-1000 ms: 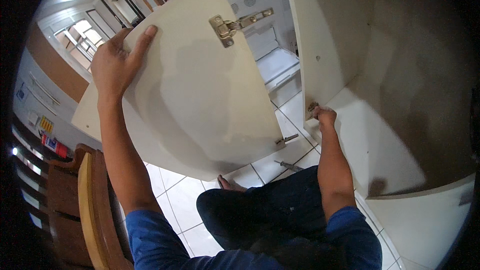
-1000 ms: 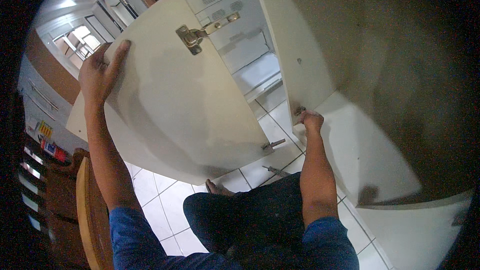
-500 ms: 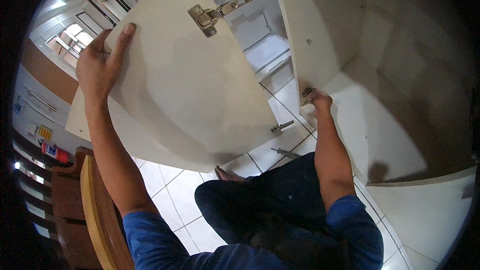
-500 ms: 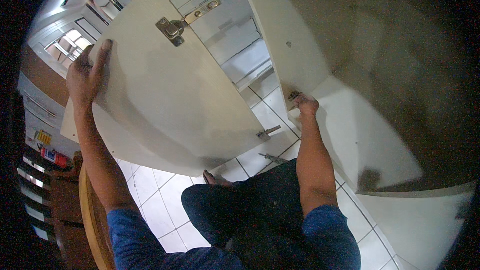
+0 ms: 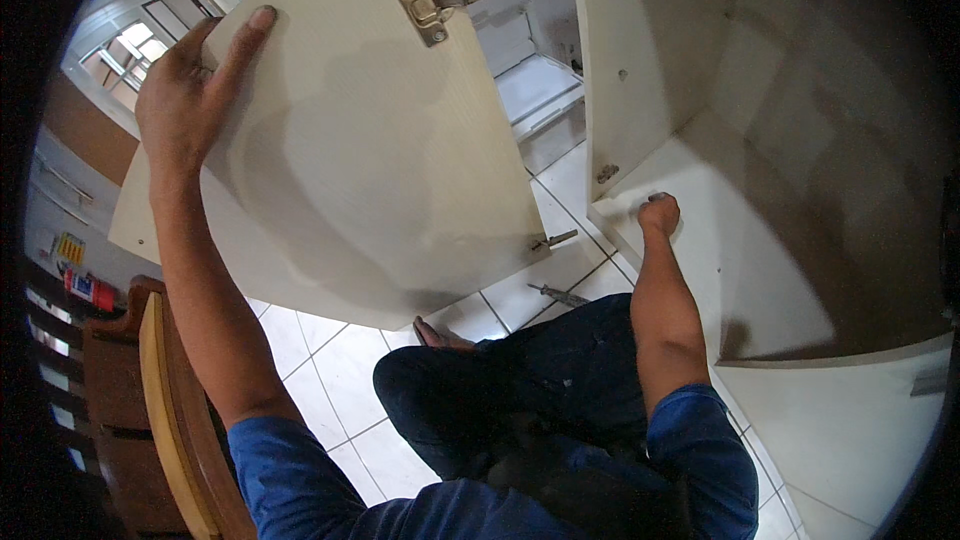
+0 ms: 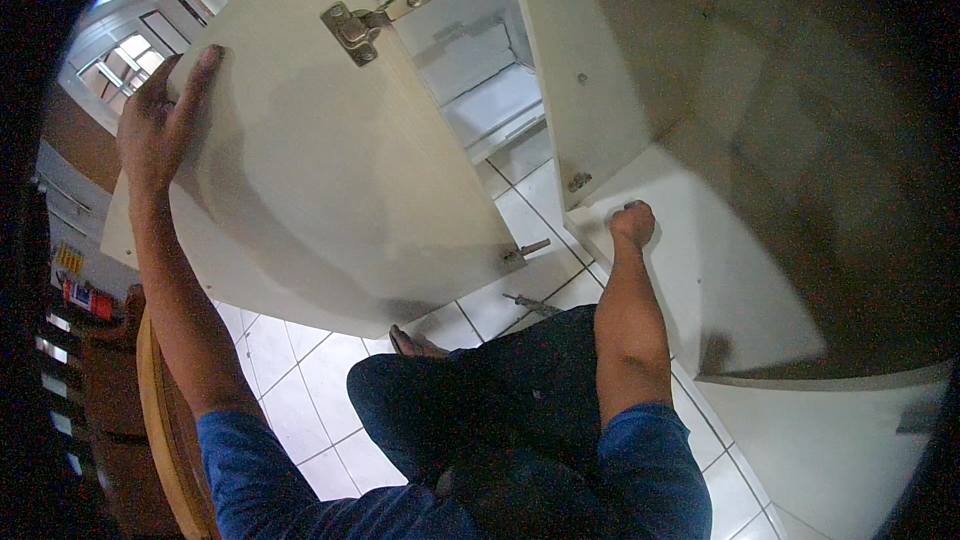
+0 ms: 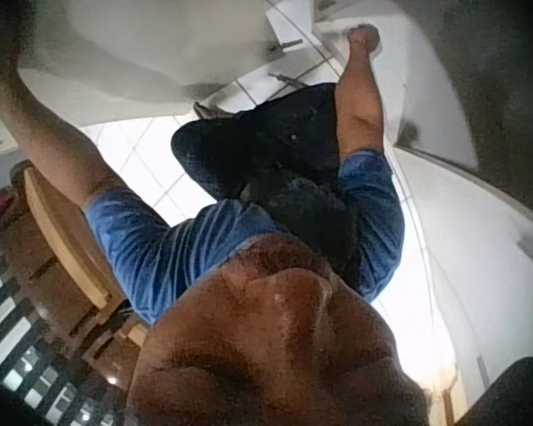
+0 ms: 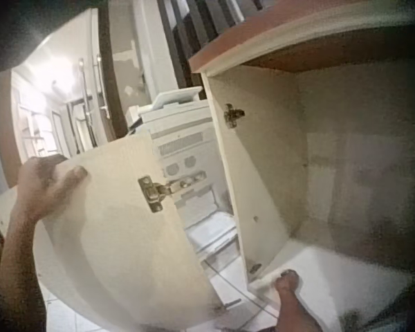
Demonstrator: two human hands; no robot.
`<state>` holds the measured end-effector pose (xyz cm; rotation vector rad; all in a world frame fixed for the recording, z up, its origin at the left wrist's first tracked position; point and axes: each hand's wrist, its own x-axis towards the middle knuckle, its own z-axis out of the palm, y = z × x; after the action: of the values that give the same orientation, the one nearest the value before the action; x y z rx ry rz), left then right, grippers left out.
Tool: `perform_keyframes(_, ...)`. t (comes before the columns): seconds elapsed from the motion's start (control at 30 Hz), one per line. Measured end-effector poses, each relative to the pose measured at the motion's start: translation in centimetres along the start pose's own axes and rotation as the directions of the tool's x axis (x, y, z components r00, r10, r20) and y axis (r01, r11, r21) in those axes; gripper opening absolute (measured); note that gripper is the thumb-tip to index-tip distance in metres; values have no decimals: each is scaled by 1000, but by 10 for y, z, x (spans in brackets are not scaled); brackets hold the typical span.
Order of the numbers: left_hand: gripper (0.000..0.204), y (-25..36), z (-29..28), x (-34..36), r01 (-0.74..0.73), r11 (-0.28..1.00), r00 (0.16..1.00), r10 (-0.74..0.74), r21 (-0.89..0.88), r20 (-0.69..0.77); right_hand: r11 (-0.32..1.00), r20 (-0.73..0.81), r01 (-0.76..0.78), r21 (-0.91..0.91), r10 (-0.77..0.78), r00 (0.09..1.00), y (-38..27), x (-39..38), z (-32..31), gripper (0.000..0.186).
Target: The person sits on the floor and installs metal hinges onto a white cabinet door. They use a screwdriver to tighten screws into the hinge brackets, securing the door to the cabinet frame. The person adjusts the door alignment and tests the door's movement by opening and closing it.
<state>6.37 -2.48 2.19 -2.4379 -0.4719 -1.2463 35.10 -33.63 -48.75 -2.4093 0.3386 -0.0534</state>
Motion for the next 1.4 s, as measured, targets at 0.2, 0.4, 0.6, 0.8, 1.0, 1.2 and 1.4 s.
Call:
perform_keyframes(0.2,82,5,-5,2,74,997,994,-72,-19,83,1000,18,-1,-15,2,1000,20,9,18,20)
perform_keyframes(0.4,80,10,-13,4,45,999,993,-45,5,113,955,-174,225,192,-192,966,-34,-12,-3,19)
perform_keyframes(0.6,80,10,-9,4,28,1000,997,-27,-11,77,690,207,308,655,-556,805,-109,-89,-35,28)
perform_keyframes(0.8,78,22,-15,10,17,1000,994,-18,10,111,57,33,9,998,-695,718,-243,-131,-172,46)
perform_keyframes(1.0,78,29,-12,16,-1,1000,994,1,-2,108,-218,31,-464,859,-882,471,-305,-117,-217,41)
perform_keyframes(1.2,79,33,-15,16,15,999,990,-18,28,143,-230,-11,-407,884,-881,474,-301,-117,-211,33)
perform_keyframes(1.4,80,37,-6,25,1,1000,989,-3,16,150,-254,-33,-347,903,-845,533,-300,-104,-202,25)
